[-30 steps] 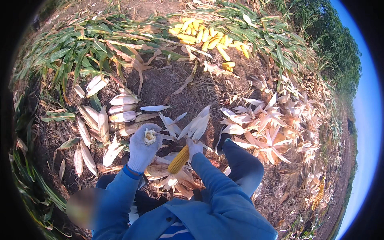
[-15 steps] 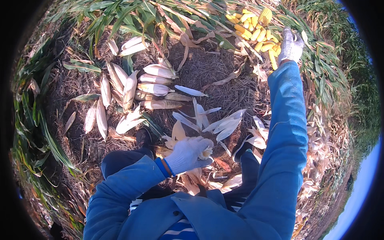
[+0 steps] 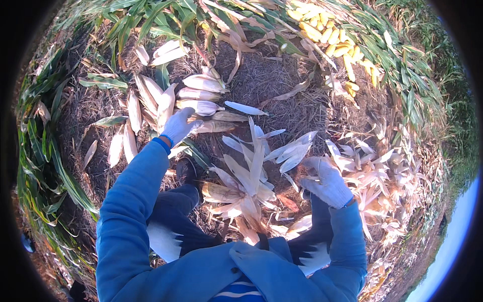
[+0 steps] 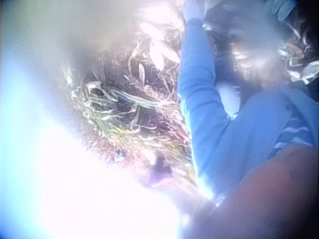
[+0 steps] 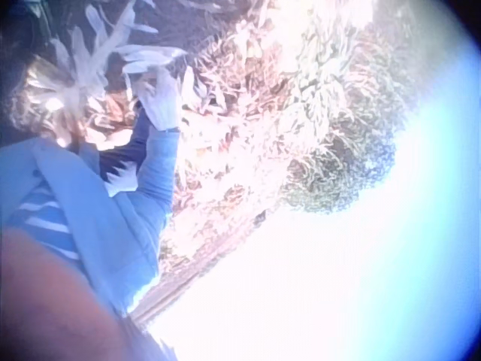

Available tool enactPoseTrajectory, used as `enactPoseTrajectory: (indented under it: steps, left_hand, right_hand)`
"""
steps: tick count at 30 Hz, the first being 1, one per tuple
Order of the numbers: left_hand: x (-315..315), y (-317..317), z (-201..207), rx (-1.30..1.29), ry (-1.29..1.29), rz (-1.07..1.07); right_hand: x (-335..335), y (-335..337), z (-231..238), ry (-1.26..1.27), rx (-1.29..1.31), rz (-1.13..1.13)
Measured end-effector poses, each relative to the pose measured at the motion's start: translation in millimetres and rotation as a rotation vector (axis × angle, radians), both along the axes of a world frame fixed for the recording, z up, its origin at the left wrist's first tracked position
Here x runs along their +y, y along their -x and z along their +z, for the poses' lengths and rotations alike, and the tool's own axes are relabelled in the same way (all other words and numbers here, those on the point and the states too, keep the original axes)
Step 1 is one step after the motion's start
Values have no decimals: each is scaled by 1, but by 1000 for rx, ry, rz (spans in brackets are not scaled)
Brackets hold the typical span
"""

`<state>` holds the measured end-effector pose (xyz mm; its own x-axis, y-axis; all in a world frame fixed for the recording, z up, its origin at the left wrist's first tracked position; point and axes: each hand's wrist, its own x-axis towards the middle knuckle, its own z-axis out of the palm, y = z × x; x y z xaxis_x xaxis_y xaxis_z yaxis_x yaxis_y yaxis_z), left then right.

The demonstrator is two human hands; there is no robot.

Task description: The person sits on the ground in a cornfield and repeatedly husks corn cobs by hand. They remove the dried husks from each cob and place the cleaned cobs into a pile nearby.

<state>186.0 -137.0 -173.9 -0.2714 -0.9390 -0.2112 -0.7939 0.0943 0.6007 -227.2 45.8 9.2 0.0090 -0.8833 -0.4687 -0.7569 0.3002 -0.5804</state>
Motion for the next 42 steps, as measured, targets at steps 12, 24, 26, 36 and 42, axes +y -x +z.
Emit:
enactPoseTrajectory:
  steps: [12,24,26,36,42]
  left_hand:
    - [-29,-138,-216,-184,-296,631]
    - [-6,-36,-52,200,-471,273]
    - [16,7,18,-10,-355,-58]
    - [108,162,199,399,229,-689]
    - [148,177,172,749,-313,-207]
  right_hand:
    - [-6,25,-41,-8,121,132]
    - [6,11,-27,108,331,249]
    - [12,-2,-21,157,440,308]
    - [66,-10,-18,141,-354,101]
    - [72,-24,-21,280,-668,-353]
